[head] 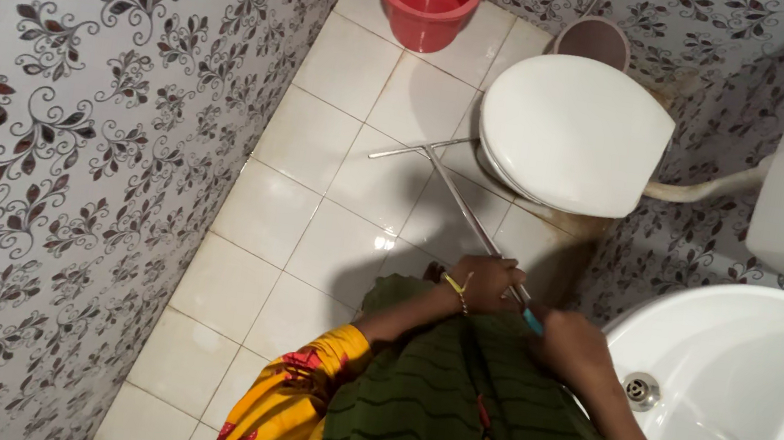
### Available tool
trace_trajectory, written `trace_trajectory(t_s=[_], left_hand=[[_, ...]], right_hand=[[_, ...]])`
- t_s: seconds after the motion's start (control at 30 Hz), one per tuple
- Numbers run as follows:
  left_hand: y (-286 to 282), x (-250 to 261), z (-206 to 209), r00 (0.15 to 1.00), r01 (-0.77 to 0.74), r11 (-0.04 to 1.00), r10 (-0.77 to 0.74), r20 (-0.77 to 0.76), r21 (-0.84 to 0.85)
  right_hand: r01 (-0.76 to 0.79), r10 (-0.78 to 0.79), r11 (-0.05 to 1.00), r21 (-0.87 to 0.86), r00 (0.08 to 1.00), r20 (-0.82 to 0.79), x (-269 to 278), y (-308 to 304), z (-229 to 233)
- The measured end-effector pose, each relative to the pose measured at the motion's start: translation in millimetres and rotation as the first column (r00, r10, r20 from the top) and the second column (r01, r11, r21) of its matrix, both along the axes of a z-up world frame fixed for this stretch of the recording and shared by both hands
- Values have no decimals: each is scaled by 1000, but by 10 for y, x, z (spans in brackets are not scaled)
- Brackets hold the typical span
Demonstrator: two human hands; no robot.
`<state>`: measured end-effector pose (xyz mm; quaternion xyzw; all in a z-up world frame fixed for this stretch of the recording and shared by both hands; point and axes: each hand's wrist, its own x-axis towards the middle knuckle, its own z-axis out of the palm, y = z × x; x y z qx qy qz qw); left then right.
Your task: The person uses a squeegee to push water across a tiled bathroom floor toward a drain, navigating around a toilet and a sink.
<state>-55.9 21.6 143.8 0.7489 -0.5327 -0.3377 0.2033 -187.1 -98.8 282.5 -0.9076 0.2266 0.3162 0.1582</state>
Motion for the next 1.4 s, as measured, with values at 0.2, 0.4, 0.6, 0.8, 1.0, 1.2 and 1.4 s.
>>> trace_trajectory(t_s=[0.2,0.4,0.6,0.8,1.0,1.2,1.4], left_hand=[[-78,221,-920,981,-185,951,194,15,-248],[144,807,-1498,963,-262,953,248,103,150],[615,706,-1245,966,-220,974,224,128,-50],[952,169,-247,993,-40,982,59,98,-184],[1250,9,-383,983,-153,940,176,47,-305],[1287,492,-1616,917,-304,889,371,149,-343],[1577,690,-1578,925,-309,948,319,206,-80]], right_hand=[[75,-72,996,-50,996,57,325,95,-360],[-32,50,997,-67,956,288,934,532,-1648],[-90,92,996,-18,971,220,735,799,-1514],[-4,6,1000,27,998,-55,25,930,-456],[22,-22,1000,0,999,-50,84,1227,-213],[-31,31,1000,0,999,-20,721,1413,-1074],[-62,61,997,50,998,15,720,1814,-1530]])
